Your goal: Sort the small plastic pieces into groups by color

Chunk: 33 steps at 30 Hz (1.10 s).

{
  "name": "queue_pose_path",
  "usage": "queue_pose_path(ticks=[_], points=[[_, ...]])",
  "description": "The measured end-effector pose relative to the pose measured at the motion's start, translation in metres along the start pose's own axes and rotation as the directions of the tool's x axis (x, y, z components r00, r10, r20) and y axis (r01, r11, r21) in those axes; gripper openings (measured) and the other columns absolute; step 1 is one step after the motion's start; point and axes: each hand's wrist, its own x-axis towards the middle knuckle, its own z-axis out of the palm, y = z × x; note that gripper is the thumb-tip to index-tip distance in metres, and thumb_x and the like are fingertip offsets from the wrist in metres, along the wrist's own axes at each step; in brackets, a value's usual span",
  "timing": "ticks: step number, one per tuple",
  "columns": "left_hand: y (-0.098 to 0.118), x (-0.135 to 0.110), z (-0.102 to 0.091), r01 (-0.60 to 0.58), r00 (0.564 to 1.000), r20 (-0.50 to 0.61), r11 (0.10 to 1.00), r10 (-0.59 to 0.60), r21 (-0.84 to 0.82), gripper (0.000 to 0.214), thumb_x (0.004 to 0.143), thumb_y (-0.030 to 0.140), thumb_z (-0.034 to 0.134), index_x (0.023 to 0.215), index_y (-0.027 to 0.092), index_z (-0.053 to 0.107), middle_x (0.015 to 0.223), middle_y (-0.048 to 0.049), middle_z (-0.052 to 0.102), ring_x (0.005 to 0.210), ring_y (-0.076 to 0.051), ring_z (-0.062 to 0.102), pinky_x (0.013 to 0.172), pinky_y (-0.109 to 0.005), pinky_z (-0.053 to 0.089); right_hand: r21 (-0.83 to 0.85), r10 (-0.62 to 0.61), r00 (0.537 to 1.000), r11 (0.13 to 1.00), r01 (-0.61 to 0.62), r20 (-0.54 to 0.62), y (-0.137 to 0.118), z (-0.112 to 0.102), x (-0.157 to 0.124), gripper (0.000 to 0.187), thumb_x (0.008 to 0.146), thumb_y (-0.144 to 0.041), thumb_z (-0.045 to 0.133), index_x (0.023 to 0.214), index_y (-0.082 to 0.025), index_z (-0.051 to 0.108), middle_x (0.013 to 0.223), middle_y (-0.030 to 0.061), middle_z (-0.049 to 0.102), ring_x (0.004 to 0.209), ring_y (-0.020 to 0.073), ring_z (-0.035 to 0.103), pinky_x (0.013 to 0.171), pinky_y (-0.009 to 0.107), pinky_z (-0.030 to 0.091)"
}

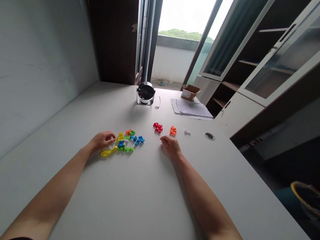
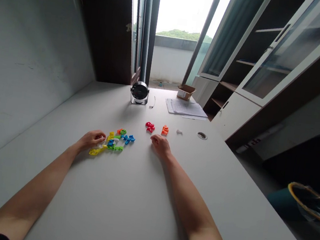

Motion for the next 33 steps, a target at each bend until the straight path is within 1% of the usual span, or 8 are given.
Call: queue_pose_path(ticks=[4, 9, 12, 16, 20, 23, 27, 33], points=[[-0.011, 0.003, 0.0, 0.075, 0.994, -0.082, 0.995, -0.069, 0.062, 0.032, 0.086, 0.044, 0.049, 0.093, 0.021, 0.07, 0.089, -0.0039, 0.067, 0.077, -0.016, 0.057, 0.071, -0.026, 0.043, 0.001, -0.01, 1.0, 1.0, 0.01, 0.002, -0.002, -0.001, -0.001, 0.017, 0.092, -0.023, 0.054, 0.093, -0.022, 0.071, 0.087, 0.0019, 0.07, 0.072, 0.0128, 0.06, 0.072, 0.023, 0.043], [-0.027, 0.002, -0.003, 0.247, 0.941, -0.276, 0.955, -0.195, 0.165, 0.037, 0.091, 0.045, 0.041, 0.085, 0.021, 0.068, 0.092, -0.0058, 0.067, 0.083, -0.018, 0.059, 0.074, -0.027, 0.043, 0.001, 0.001, 1.0, 1.0, -0.001, 0.006, -0.002, -0.002, 0.0, 0.018, 0.091, -0.023, 0.054, 0.093, -0.021, 0.071, 0.088, 0.0021, 0.071, 0.073, 0.0128, 0.06, 0.072, 0.023, 0.043], [-0.024, 0.001, -0.004, 0.151, 0.971, -0.208, 0.977, -0.119, 0.148, 0.044, 0.095, 0.049, 0.034, 0.092, 0.022, 0.069, 0.096, -0.0054, 0.067, 0.089, -0.018, 0.06, 0.079, -0.027, 0.044, 0.004, 0.001, 1.0, 1.0, -0.002, 0.006, -0.002, -0.002, 0.0, 0.018, 0.091, -0.022, 0.054, 0.093, -0.021, 0.071, 0.088, 0.0019, 0.071, 0.073, 0.0125, 0.06, 0.072, 0.023, 0.044], [-0.011, 0.001, -0.003, 0.021, 0.995, -0.104, 0.977, 0.002, 0.212, 0.038, 0.088, 0.052, 0.049, 0.101, 0.023, 0.069, 0.104, -0.0061, 0.064, 0.101, -0.021, 0.058, 0.092, -0.03, 0.045, 0.003, 0.001, 1.0, 1.0, -0.001, 0.009, -0.004, -0.003, -0.001, 0.018, 0.091, -0.023, 0.053, 0.092, -0.021, 0.071, 0.088, 0.0023, 0.071, 0.072, 0.0126, 0.059, 0.072, 0.023, 0.044], [-0.007, 0.001, -0.003, 0.159, 0.978, -0.178, 0.94, -0.109, 0.301, 0.03, 0.087, 0.045, 0.052, 0.099, 0.022, 0.067, 0.102, -0.0073, 0.064, 0.098, -0.021, 0.058, 0.087, -0.03, 0.045, -0.003, 0.011, 1.0, 1.0, -0.011, 0.016, -0.006, -0.004, -0.001, 0.019, 0.091, -0.023, 0.053, 0.093, -0.021, 0.072, 0.088, 0.0031, 0.071, 0.072, 0.0132, 0.059, 0.073, 0.024, 0.045], [-0.006, -0.002, -0.002, 0.237, 0.963, -0.204, 0.908, -0.174, 0.346, 0.03, 0.09, 0.043, 0.046, 0.084, 0.021, 0.065, 0.094, -0.0062, 0.064, 0.089, -0.019, 0.058, 0.077, -0.029, 0.044, -0.001, 0.017, 1.0, 1.0, -0.017, 0.024, -0.006, -0.003, 0.0, 0.019, 0.091, -0.024, 0.054, 0.093, -0.021, 0.072, 0.088, 0.0031, 0.071, 0.071, 0.0131, 0.059, 0.073, 0.024, 0.045], [0.006, -0.001, 0.006, 0.184, 0.976, -0.182, 0.893, -0.117, 0.411, 0.04, 0.092, 0.045, 0.041, 0.069, 0.02, 0.062, 0.09, -0.0065, 0.062, 0.085, -0.018, 0.057, 0.071, -0.028, 0.04, -0.003, 0.019, 0.999, 1.0, -0.019, 0.029, -0.005, -0.003, 0.0, 0.019, 0.091, -0.024, 0.053, 0.094, -0.021, 0.072, 0.089, 0.0033, 0.071, 0.071, 0.0131, 0.059, 0.074, 0.024, 0.045], [0.02, 0.002, 0.012, 0.201, 0.975, -0.165, 0.905, -0.148, 0.376, 0.044, 0.093, 0.052, 0.039, 0.074, 0.022, 0.064, 0.086, -0.0048, 0.065, 0.07, -0.015, 0.054, 0.062, -0.027, 0.031, -0.001, 0.02, 1.0, 1.0, -0.02, 0.022, -0.005, -0.003, 0.0, 0.019, 0.091, -0.023, 0.054, 0.094, -0.021, 0.073, 0.089, 0.0025, 0.07, 0.07, 0.0121, 0.058, 0.073, 0.023, 0.044]])
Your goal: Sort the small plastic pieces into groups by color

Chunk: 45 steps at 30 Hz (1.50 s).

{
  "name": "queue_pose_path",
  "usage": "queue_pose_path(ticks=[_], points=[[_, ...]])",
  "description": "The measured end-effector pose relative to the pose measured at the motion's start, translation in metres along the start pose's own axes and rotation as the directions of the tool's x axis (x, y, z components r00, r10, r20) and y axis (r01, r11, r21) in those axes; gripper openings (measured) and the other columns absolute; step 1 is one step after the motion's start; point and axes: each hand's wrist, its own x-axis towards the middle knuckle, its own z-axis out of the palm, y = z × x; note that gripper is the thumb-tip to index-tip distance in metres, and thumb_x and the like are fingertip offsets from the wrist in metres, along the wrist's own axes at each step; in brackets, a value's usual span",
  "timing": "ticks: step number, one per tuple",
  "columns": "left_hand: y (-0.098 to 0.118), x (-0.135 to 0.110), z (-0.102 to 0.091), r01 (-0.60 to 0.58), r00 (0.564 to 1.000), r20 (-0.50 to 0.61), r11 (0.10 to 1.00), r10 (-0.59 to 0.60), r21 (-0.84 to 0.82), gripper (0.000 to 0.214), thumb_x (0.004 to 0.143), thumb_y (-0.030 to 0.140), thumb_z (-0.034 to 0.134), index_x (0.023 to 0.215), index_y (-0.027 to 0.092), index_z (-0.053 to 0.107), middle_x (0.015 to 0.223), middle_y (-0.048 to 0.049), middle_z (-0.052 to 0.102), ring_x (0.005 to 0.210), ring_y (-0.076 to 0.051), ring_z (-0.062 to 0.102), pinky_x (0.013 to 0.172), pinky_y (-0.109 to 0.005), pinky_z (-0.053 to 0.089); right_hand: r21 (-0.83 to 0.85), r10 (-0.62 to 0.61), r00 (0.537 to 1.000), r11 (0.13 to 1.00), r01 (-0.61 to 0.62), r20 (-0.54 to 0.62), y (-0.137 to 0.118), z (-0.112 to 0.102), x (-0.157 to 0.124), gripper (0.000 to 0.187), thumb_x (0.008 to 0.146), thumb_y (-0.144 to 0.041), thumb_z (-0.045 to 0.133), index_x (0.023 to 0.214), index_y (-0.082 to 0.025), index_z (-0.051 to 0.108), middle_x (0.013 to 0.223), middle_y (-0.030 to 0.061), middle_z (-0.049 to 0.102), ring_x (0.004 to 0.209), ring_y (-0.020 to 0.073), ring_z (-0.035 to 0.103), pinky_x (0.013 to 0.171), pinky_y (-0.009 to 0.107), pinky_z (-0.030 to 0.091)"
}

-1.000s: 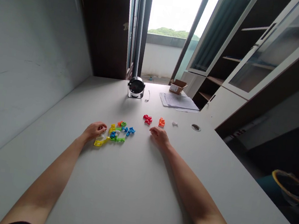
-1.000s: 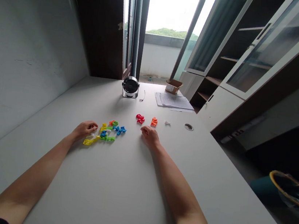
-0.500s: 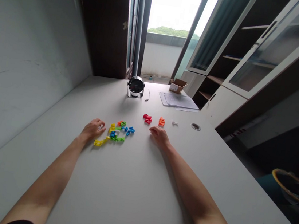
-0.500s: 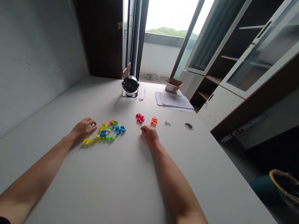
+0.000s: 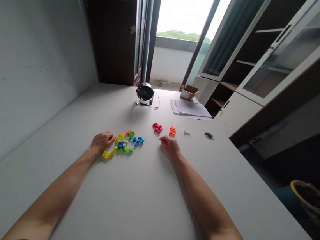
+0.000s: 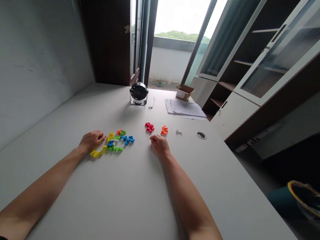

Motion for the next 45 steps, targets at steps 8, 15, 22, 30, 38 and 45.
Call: queue_pose_path(ticks=[8, 15, 22, 30, 38, 45], points=[[0.018, -0.005, -0.011, 0.023, 0.996, -0.085, 0.995, -0.031, -0.1, 0.044, 0.095, 0.05, 0.036, 0.077, 0.02, 0.063, 0.081, -0.0061, 0.068, 0.072, -0.017, 0.056, 0.065, -0.027, 0.032, -0.001, -0.006, 1.0, 1.0, 0.006, -0.001, 0.001, 0.003, 0.001, 0.018, 0.09, -0.022, 0.055, 0.094, -0.022, 0.073, 0.09, 0.0028, 0.07, 0.071, 0.0129, 0.059, 0.073, 0.023, 0.045], [0.073, -0.015, -0.005, 0.004, 0.999, 0.034, 1.0, -0.003, -0.012, 0.044, 0.089, 0.061, 0.045, 0.1, 0.022, 0.063, 0.087, -0.0082, 0.071, 0.073, -0.021, 0.063, 0.065, -0.027, 0.035, -0.051, -0.024, 0.999, 0.998, 0.026, 0.025, -0.008, 0.0, 0.0, 0.019, 0.09, -0.02, 0.054, 0.094, -0.021, 0.072, 0.091, 0.0031, 0.07, 0.073, 0.0129, 0.058, 0.071, 0.023, 0.043], [0.089, -0.02, -0.004, -0.123, 0.99, 0.063, 0.992, 0.123, -0.004, 0.04, 0.092, 0.057, 0.046, 0.094, 0.022, 0.066, 0.096, -0.0099, 0.07, 0.08, -0.021, 0.063, 0.068, -0.028, 0.038, -0.05, -0.087, 0.989, 0.994, 0.093, 0.116, -0.04, 0.003, 0.0, 0.017, 0.093, -0.022, 0.055, 0.092, -0.021, 0.071, 0.086, 0.0025, 0.067, 0.074, 0.0122, 0.056, 0.07, 0.022, 0.039], [0.107, -0.025, -0.011, -0.259, 0.965, 0.019, 0.964, 0.261, -0.059, 0.036, 0.095, 0.044, 0.043, 0.087, 0.021, 0.07, 0.094, -0.0099, 0.067, 0.081, -0.019, 0.061, 0.07, -0.03, 0.041, 0.006, -0.143, 0.976, 0.99, 0.144, 0.163, -0.071, 0.007, -0.004, 0.016, 0.093, -0.021, 0.056, 0.089, -0.021, 0.072, 0.084, 0.0032, 0.064, 0.076, 0.0123, 0.055, 0.071, 0.022, 0.04], [0.112, -0.033, -0.01, -0.316, 0.943, 0.07, 0.941, 0.326, -0.123, 0.035, 0.089, 0.054, 0.055, 0.1, 0.023, 0.066, 0.097, -0.0104, 0.068, 0.084, -0.023, 0.062, 0.072, -0.032, 0.04, -0.024, -0.185, 0.967, 0.981, 0.192, 0.176, -0.074, 0.01, -0.006, 0.015, 0.094, -0.02, 0.056, 0.088, -0.021, 0.07, 0.084, 0.0031, 0.063, 0.08, 0.0132, 0.055, 0.075, 0.023, 0.039], [0.101, -0.029, 0.0, -0.315, 0.948, 0.02, 0.947, 0.317, -0.063, 0.026, 0.096, 0.035, 0.045, 0.101, 0.02, 0.065, 0.102, -0.0118, 0.064, 0.089, -0.023, 0.058, 0.078, -0.035, 0.04, -0.013, -0.2, 0.962, 0.978, 0.206, 0.187, -0.075, 0.01, -0.008, 0.015, 0.094, -0.02, 0.056, 0.088, -0.022, 0.07, 0.085, 0.0032, 0.063, 0.081, 0.0133, 0.055, 0.074, 0.022, 0.039]])
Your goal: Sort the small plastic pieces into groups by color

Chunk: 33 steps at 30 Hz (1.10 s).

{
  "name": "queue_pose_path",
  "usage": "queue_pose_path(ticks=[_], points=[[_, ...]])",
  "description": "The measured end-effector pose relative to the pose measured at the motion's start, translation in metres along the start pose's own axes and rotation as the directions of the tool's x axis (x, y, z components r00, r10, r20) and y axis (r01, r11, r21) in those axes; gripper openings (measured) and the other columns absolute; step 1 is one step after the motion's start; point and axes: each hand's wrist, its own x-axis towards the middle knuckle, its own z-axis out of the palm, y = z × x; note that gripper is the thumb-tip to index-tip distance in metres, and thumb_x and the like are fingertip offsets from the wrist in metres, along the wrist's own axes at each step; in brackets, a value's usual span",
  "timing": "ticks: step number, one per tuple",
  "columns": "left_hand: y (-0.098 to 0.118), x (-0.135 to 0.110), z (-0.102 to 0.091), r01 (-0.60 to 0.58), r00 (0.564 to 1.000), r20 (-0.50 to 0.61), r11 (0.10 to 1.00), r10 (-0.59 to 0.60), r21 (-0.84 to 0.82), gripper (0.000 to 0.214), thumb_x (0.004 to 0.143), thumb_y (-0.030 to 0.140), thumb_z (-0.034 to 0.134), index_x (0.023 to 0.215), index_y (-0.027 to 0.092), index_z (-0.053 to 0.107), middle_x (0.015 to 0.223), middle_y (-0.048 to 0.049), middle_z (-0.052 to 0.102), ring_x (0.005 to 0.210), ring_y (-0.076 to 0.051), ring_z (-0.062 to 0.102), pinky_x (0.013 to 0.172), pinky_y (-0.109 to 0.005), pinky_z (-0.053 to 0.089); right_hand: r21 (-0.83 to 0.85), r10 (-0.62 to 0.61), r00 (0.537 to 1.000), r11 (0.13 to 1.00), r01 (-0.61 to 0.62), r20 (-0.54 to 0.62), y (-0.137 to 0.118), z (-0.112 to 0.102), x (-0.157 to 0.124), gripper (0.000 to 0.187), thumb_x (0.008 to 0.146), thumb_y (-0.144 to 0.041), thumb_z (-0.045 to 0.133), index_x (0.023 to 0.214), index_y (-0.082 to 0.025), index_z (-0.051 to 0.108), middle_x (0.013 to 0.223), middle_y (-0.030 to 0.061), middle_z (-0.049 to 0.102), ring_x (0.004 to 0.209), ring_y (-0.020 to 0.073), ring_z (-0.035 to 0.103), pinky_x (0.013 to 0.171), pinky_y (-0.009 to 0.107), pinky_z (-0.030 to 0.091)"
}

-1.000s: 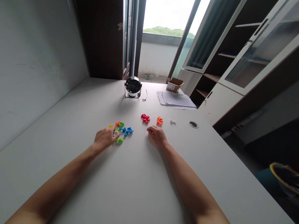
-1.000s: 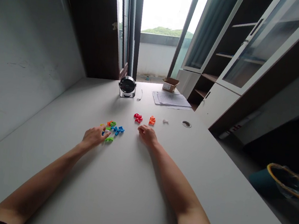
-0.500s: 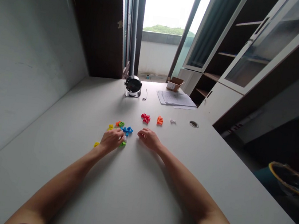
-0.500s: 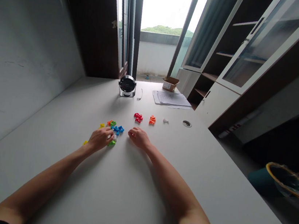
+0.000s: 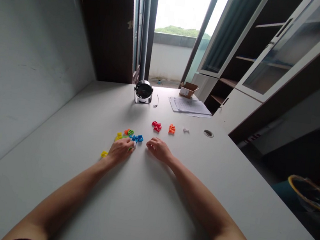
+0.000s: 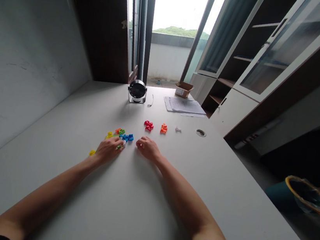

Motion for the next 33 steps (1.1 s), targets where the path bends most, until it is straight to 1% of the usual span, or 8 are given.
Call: queue_pose_path(ticks=[5, 9, 13, 18, 23, 25, 29, 33], points=[[-0.013, 0.003, 0.002, 0.0, 0.995, -0.095, 1.0, 0.002, 0.024, 0.022, 0.095, 0.031, 0.046, 0.094, 0.021, 0.066, 0.104, -0.0112, 0.063, 0.101, -0.025, 0.055, 0.091, -0.04, 0.042, 0.005, -0.009, 1.0, 1.0, 0.009, 0.009, 0.0, 0.0, -0.001, 0.014, 0.094, -0.018, 0.056, 0.088, -0.021, 0.069, 0.084, 0.0026, 0.062, 0.082, 0.0132, 0.054, 0.075, 0.022, 0.038], [-0.015, 0.003, 0.005, -0.089, 0.983, -0.162, 0.996, 0.092, 0.025, 0.015, 0.094, 0.024, 0.05, 0.095, 0.022, 0.065, 0.11, -0.0083, 0.063, 0.108, -0.025, 0.053, 0.096, -0.042, 0.043, 0.0, -0.022, 1.0, 1.0, 0.022, 0.012, 0.0, 0.001, -0.001, 0.013, 0.093, -0.017, 0.057, 0.089, -0.021, 0.069, 0.084, 0.0027, 0.062, 0.081, 0.0131, 0.053, 0.074, 0.022, 0.038], [-0.011, 0.002, 0.007, -0.233, 0.96, -0.159, 0.973, 0.23, 0.001, 0.014, 0.093, 0.02, 0.05, 0.094, 0.022, 0.064, 0.114, -0.0057, 0.063, 0.111, -0.023, 0.052, 0.1, -0.043, 0.043, -0.005, -0.028, 1.0, 1.0, 0.028, 0.009, 0.001, 0.004, 0.0, 0.013, 0.093, -0.017, 0.058, 0.09, -0.021, 0.069, 0.084, 0.0023, 0.062, 0.08, 0.0127, 0.053, 0.073, 0.022, 0.037], [-0.006, 0.001, 0.007, -0.312, 0.945, -0.127, 0.947, 0.302, -0.069, 0.018, 0.096, 0.024, 0.046, 0.098, 0.023, 0.065, 0.116, -0.0049, 0.064, 0.112, -0.021, 0.053, 0.101, -0.043, 0.043, -0.013, -0.029, 1.0, 1.0, 0.028, -0.011, 0.005, 0.007, 0.001, 0.012, 0.093, -0.018, 0.058, 0.089, -0.021, 0.069, 0.083, 0.002, 0.062, 0.08, 0.0125, 0.053, 0.073, 0.023, 0.036], [-0.004, 0.001, 0.011, -0.251, 0.962, -0.137, 0.961, 0.235, -0.112, 0.025, 0.093, 0.023, 0.052, 0.117, 0.024, 0.061, 0.124, -0.0064, 0.062, 0.118, -0.024, 0.052, 0.105, -0.043, 0.042, 0.006, -0.025, 0.999, 1.0, 0.026, -0.02, 0.006, 0.007, 0.0, 0.012, 0.093, -0.019, 0.058, 0.089, -0.02, 0.069, 0.085, 0.002, 0.062, 0.078, 0.0117, 0.053, 0.073, 0.022, 0.037], [-0.004, 0.001, 0.012, -0.239, 0.965, -0.139, 0.963, 0.222, -0.124, 0.028, 0.093, 0.022, 0.053, 0.12, 0.024, 0.059, 0.124, -0.0072, 0.062, 0.118, -0.025, 0.052, 0.106, -0.043, 0.041, 0.011, -0.027, 0.999, 1.0, 0.027, -0.022, 0.006, 0.007, 0.0, 0.012, 0.093, -0.019, 0.058, 0.089, -0.02, 0.07, 0.085, 0.0023, 0.062, 0.078, 0.0117, 0.053, 0.074, 0.022, 0.038], [-0.003, 0.002, 0.012, -0.257, 0.963, -0.116, 0.959, 0.244, -0.117, 0.023, 0.096, 0.025, 0.049, 0.116, 0.026, 0.061, 0.113, -0.0049, 0.066, 0.113, -0.023, 0.053, 0.105, -0.041, 0.04, 0.008, -0.027, 0.999, 1.0, 0.027, -0.026, 0.005, 0.007, 0.001, 0.012, 0.093, -0.019, 0.059, 0.089, -0.02, 0.07, 0.085, 0.0027, 0.062, 0.078, 0.012, 0.054, 0.073, 0.022, 0.038], [-0.002, 0.002, 0.011, -0.232, 0.97, -0.101, 0.967, 0.222, -0.102, 0.018, 0.096, 0.028, 0.049, 0.108, 0.025, 0.063, 0.107, -0.0035, 0.067, 0.108, -0.022, 0.054, 0.102, -0.04, 0.041, 0.006, -0.023, 1.0, 1.0, 0.023, -0.022, 0.005, 0.007, 0.0, 0.013, 0.094, -0.019, 0.058, 0.09, -0.021, 0.07, 0.085, 0.0026, 0.063, 0.079, 0.012, 0.054, 0.074, 0.022, 0.038]])
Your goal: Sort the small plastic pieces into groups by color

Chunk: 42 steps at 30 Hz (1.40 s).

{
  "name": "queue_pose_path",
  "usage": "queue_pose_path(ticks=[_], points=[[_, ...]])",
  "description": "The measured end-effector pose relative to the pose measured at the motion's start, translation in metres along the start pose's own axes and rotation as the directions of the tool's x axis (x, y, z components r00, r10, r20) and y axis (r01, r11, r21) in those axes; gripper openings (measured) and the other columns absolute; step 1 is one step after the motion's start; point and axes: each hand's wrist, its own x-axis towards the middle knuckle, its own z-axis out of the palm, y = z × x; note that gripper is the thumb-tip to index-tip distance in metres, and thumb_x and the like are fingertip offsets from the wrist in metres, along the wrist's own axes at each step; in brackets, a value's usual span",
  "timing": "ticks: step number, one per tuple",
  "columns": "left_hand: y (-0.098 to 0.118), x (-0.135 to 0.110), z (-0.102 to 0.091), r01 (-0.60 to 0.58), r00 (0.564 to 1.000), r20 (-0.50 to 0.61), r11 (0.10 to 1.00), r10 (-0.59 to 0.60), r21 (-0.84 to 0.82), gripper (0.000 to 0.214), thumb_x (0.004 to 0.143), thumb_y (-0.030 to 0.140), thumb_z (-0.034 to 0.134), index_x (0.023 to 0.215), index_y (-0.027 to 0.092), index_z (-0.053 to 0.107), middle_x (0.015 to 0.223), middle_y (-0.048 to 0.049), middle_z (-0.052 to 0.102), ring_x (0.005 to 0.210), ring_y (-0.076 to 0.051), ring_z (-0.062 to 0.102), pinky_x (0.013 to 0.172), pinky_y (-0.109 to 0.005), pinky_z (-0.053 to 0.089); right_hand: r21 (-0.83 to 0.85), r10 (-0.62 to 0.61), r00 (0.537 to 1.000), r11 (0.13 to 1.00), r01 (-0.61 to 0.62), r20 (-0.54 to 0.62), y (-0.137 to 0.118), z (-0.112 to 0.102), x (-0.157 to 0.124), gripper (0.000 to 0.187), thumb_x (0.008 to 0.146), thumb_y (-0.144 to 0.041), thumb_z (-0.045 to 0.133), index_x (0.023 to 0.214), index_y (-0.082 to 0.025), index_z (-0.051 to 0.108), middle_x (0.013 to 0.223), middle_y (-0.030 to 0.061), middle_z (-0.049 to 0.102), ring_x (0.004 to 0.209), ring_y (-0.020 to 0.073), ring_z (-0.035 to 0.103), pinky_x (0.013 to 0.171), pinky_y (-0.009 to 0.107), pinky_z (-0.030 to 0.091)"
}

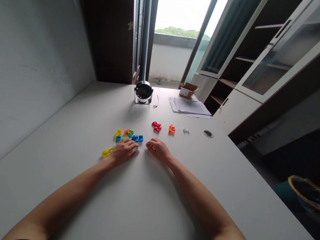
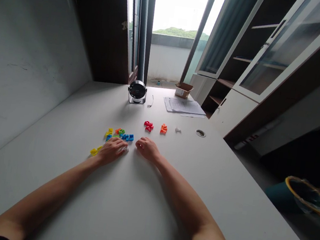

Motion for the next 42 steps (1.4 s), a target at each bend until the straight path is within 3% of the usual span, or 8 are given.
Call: queue_pose_path(ticks=[3, 9, 14, 21, 26, 33, 42], points=[[0.0, -0.001, 0.0, 0.03, 0.999, 0.015, 1.0, -0.03, -0.007, 0.015, 0.095, 0.029, 0.05, 0.102, 0.024, 0.063, 0.103, -0.0046, 0.068, 0.103, -0.021, 0.056, 0.097, -0.038, 0.042, 0.003, 0.003, 1.0, 1.0, -0.003, 0.002, 0.0, 0.001, 0.0, 0.014, 0.094, -0.019, 0.058, 0.09, -0.021, 0.07, 0.085, 0.0023, 0.063, 0.079, 0.0118, 0.054, 0.074, 0.022, 0.038], [0.001, -0.003, -0.001, 0.109, 0.994, -0.021, 0.994, -0.109, 0.003, 0.024, 0.09, 0.035, 0.059, 0.111, 0.024, 0.061, 0.109, -0.0069, 0.065, 0.103, -0.023, 0.055, 0.097, -0.04, 0.04, 0.003, 0.01, 1.0, 1.0, -0.01, 0.004, 0.003, 0.001, 0.0, 0.013, 0.093, -0.018, 0.058, 0.09, -0.021, 0.071, 0.084, 0.0017, 0.062, 0.078, 0.0116, 0.053, 0.073, 0.022, 0.038], [-0.001, -0.003, -0.005, 0.119, 0.993, -0.025, 0.993, -0.118, 0.01, 0.014, 0.091, 0.033, 0.058, 0.087, 0.02, 0.06, 0.098, -0.0067, 0.064, 0.103, -0.023, 0.052, 0.099, -0.04, 0.039, -0.018, -0.009, 1.0, 1.0, 0.009, 0.017, -0.002, -0.001, 0.0, 0.012, 0.093, -0.017, 0.059, 0.091, -0.02, 0.07, 0.085, 0.0028, 0.063, 0.081, 0.0128, 0.055, 0.074, 0.023, 0.038], [-0.006, -0.003, 0.001, 0.082, 0.994, -0.073, 0.995, -0.086, -0.051, 0.022, 0.094, 0.043, 0.054, 0.091, 0.024, 0.065, 0.096, -0.004, 0.068, 0.1, -0.021, 0.056, 0.098, -0.039, 0.04, 0.038, -0.081, 0.993, 0.996, 0.078, 0.082, -0.029, 0.002, -0.001, 0.024, 0.094, -0.025, 0.06, 0.118, -0.025, 0.062, 0.094, 0.0021, 0.066, 0.084, 0.0128, 0.058, 0.076, 0.023, 0.042], [-0.009, -0.004, 0.005, 0.085, 0.99, -0.101, 0.989, -0.097, -0.118, 0.023, 0.094, 0.042, 0.055, 0.089, 0.022, 0.065, 0.094, -0.0034, 0.069, 0.098, -0.02, 0.059, 0.095, -0.037, 0.041, 0.067, -0.082, 0.994, 0.995, 0.077, 0.076, -0.037, 0.003, -0.003, 0.036, 0.091, -0.027, 0.064, 0.125, -0.023, 0.054, 0.107, 0.0049, 0.065, 0.091, 0.0151, 0.061, 0.083, 0.026, 0.046], [-0.009, -0.004, 0.004, 0.086, 0.993, -0.066, 0.977, -0.1, -0.197, 0.029, 0.096, 0.045, 0.051, 0.086, 0.021, 0.066, 0.089, -0.0029, 0.07, 0.088, -0.017, 0.062, 0.089, -0.033, 0.042, 0.038, -0.186, 0.981, 0.982, 0.184, 0.058, -0.034, 0.003, -0.002, 0.017, 0.095, -0.025, 0.057, 0.111, -0.022, 0.06, 0.109, 0.0072, 0.065, 0.101, 0.0185, 0.06, 0.088, 0.03, 0.048], [-0.004, -0.005, 0.002, 0.048, 0.995, -0.079, 0.985, -0.062, -0.165, 0.023, 0.096, 0.041, 0.052, 0.094, 0.023, 0.065, 0.089, -0.002, 0.069, 0.087, -0.016, 0.062, 0.089, -0.033, 0.041, 0.073, -0.121, 0.993, 0.99, 0.121, -0.012, -0.038, 0.002, -0.002, 0.015, 0.088, -0.024, 0.063, 0.103, -0.02, 0.06, 0.103, 0.0063, 0.065, 0.097, 0.0174, 0.06, 0.086, 0.028, 0.049]])
